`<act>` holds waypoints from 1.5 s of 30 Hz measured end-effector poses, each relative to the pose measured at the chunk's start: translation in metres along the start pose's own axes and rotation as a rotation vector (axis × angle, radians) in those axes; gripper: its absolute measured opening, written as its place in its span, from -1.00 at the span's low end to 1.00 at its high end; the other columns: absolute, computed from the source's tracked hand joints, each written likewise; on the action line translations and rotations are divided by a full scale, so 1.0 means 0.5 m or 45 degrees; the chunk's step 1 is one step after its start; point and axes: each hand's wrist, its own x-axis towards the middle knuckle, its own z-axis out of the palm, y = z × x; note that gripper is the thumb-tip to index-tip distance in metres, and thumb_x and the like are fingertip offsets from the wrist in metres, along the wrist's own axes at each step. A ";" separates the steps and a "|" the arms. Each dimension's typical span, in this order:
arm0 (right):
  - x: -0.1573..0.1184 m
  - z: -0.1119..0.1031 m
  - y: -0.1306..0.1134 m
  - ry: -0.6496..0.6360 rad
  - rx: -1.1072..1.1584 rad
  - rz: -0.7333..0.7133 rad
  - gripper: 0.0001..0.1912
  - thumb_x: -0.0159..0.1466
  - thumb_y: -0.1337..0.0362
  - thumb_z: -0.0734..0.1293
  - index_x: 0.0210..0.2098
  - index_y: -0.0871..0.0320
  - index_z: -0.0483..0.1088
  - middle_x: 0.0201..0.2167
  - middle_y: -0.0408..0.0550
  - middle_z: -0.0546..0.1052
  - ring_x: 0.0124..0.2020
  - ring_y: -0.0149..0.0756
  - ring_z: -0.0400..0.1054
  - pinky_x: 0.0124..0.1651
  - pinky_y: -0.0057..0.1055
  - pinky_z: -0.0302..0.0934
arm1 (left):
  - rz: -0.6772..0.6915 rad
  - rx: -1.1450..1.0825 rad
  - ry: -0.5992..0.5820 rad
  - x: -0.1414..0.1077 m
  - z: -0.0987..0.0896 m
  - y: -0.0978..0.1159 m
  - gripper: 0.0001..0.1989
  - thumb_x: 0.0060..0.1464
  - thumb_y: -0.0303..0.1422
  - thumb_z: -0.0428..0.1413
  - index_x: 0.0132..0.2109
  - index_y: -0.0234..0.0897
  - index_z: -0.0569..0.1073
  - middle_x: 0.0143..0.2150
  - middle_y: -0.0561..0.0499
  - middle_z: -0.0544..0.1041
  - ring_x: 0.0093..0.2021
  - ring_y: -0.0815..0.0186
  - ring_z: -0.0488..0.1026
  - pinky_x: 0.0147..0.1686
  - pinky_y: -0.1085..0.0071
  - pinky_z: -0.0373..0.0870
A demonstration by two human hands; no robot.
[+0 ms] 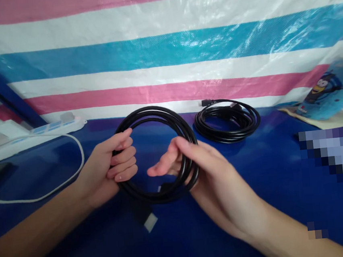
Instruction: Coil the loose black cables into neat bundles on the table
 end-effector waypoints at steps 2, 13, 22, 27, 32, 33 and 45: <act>0.001 0.002 -0.015 0.057 0.007 0.004 -0.71 0.28 0.12 0.28 -0.45 0.21 0.42 -0.53 -0.10 0.47 -0.45 -0.36 0.44 -0.33 -0.49 0.38 | -0.035 0.050 -0.040 -0.002 -0.002 0.003 -0.64 0.14 -0.33 0.05 -0.54 -0.26 0.10 -0.70 0.22 -0.13 -0.76 0.56 -0.21 -0.79 0.60 -0.10; 0.008 -0.024 -0.047 0.242 -0.838 0.036 -0.47 0.24 -0.12 0.23 -0.53 0.24 0.38 -0.66 -0.11 0.35 -0.71 -0.51 0.17 -0.69 -0.61 0.00 | -0.382 0.572 -0.256 -0.012 -0.005 0.023 -0.54 0.06 -0.25 0.09 -0.61 -0.26 0.01 -0.69 0.21 -0.11 -0.73 0.60 -0.21 -0.74 0.57 -0.21; 0.001 -0.026 -0.054 0.205 -1.722 -0.760 -0.55 0.38 0.12 0.15 -0.58 0.22 0.24 -0.69 -0.20 0.21 -0.65 -0.57 0.05 -0.61 -0.61 -0.08 | -0.339 0.810 -0.365 -0.031 0.008 0.010 -0.51 0.03 -0.20 0.14 -0.60 -0.25 0.00 -0.71 0.21 -0.06 -0.72 0.58 -0.16 -0.73 0.55 -0.26; -0.001 -0.032 -0.050 0.253 -1.841 -0.832 -0.63 0.40 0.16 0.12 -0.45 0.19 0.34 -0.65 -0.21 0.23 -0.64 -0.54 0.05 -0.60 -0.58 -0.04 | -0.067 0.639 -0.224 -0.023 0.007 -0.006 -0.68 0.00 -0.22 0.21 -0.46 -0.24 0.23 -0.67 0.24 -0.02 -0.70 0.58 -0.20 -0.74 0.57 -0.28; 0.005 -0.025 -0.042 0.227 -1.715 -0.706 -0.75 0.35 0.06 0.19 -0.15 0.04 0.39 -0.40 -0.19 0.46 -0.44 -0.48 0.30 -0.47 -0.61 0.13 | 0.103 0.438 -0.083 -0.015 0.004 -0.009 -0.67 0.02 -0.24 0.21 -0.47 -0.25 0.21 -0.68 0.25 -0.02 -0.72 0.59 -0.18 -0.76 0.60 -0.21; 0.007 -0.021 -0.038 0.243 -1.626 -0.633 -0.74 0.30 0.04 0.25 -0.16 0.04 0.40 -0.44 -0.19 0.46 -0.44 -0.46 0.30 -0.49 -0.61 0.13 | 0.121 0.392 -0.047 -0.014 0.005 -0.010 -0.65 0.02 -0.24 0.21 -0.48 -0.25 0.18 -0.69 0.25 -0.03 -0.73 0.59 -0.18 -0.77 0.60 -0.19; 0.004 0.002 -0.015 0.181 -0.182 -0.025 -0.84 0.27 0.19 0.32 -0.34 0.16 0.40 -0.72 -0.33 -0.05 -0.76 -0.65 -0.20 -0.68 -0.63 0.01 | 0.000 0.097 -0.072 -0.010 0.002 -0.014 -0.61 0.10 -0.30 0.12 -0.55 -0.29 0.10 -0.68 0.22 -0.02 -0.75 0.60 -0.11 -0.76 0.63 0.01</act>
